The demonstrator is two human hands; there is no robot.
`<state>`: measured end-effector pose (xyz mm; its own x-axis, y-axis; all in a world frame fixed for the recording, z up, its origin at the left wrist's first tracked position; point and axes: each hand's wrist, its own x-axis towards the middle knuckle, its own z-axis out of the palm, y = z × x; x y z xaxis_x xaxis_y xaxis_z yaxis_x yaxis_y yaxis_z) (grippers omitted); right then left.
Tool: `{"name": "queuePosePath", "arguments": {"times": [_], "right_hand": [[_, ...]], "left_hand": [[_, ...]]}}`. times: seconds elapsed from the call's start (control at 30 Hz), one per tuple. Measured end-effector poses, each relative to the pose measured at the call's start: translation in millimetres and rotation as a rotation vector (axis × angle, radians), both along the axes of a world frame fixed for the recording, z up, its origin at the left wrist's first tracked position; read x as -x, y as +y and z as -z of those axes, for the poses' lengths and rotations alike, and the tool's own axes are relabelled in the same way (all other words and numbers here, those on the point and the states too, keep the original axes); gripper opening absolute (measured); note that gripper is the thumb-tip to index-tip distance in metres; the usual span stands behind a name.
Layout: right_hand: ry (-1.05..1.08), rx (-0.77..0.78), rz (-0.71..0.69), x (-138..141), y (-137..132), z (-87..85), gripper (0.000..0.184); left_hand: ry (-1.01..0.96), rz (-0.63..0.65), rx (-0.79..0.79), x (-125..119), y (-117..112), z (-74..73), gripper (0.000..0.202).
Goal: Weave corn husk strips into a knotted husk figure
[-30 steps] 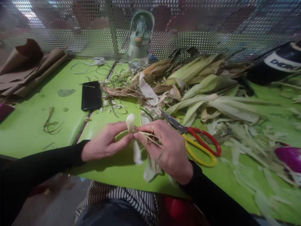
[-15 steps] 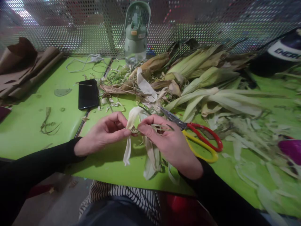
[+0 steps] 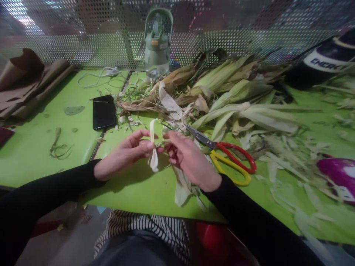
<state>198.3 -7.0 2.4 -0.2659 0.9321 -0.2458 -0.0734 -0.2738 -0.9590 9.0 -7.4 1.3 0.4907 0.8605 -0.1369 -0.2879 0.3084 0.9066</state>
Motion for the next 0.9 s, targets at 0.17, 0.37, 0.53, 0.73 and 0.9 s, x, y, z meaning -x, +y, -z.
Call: {"name": "queuePosePath", "arguments": {"times": [0.17, 0.37, 0.53, 0.73, 0.9], "right_hand": [[-0.146, -0.143, 0.103, -9.3, -0.2, 2.0, 0.043], [-0.497, -0.625, -0.002, -3.5, -17.7, -2.1, 0.048], [-0.729, -0.750, 0.005, -2.6, -19.3, -6.8, 0.018], [-0.864, -0.828, -0.049, -6.0, -13.2, -8.1, 0.009], [-0.946, -0.899, -0.134, -2.5, -15.7, -6.8, 0.014]], "left_hand": [[-0.085, -0.096, 0.057, 1.5, 4.4, -0.6, 0.024], [-0.069, 0.004, -0.039, 2.9, 2.7, -1.4, 0.023], [0.034, -0.013, -0.169, 2.8, 4.0, 1.0, 0.019], [0.149, 0.139, -0.104, 5.5, 4.9, -4.4, 0.021], [0.250, 0.107, -0.162, 2.9, 4.4, 2.0, 0.024]]}}
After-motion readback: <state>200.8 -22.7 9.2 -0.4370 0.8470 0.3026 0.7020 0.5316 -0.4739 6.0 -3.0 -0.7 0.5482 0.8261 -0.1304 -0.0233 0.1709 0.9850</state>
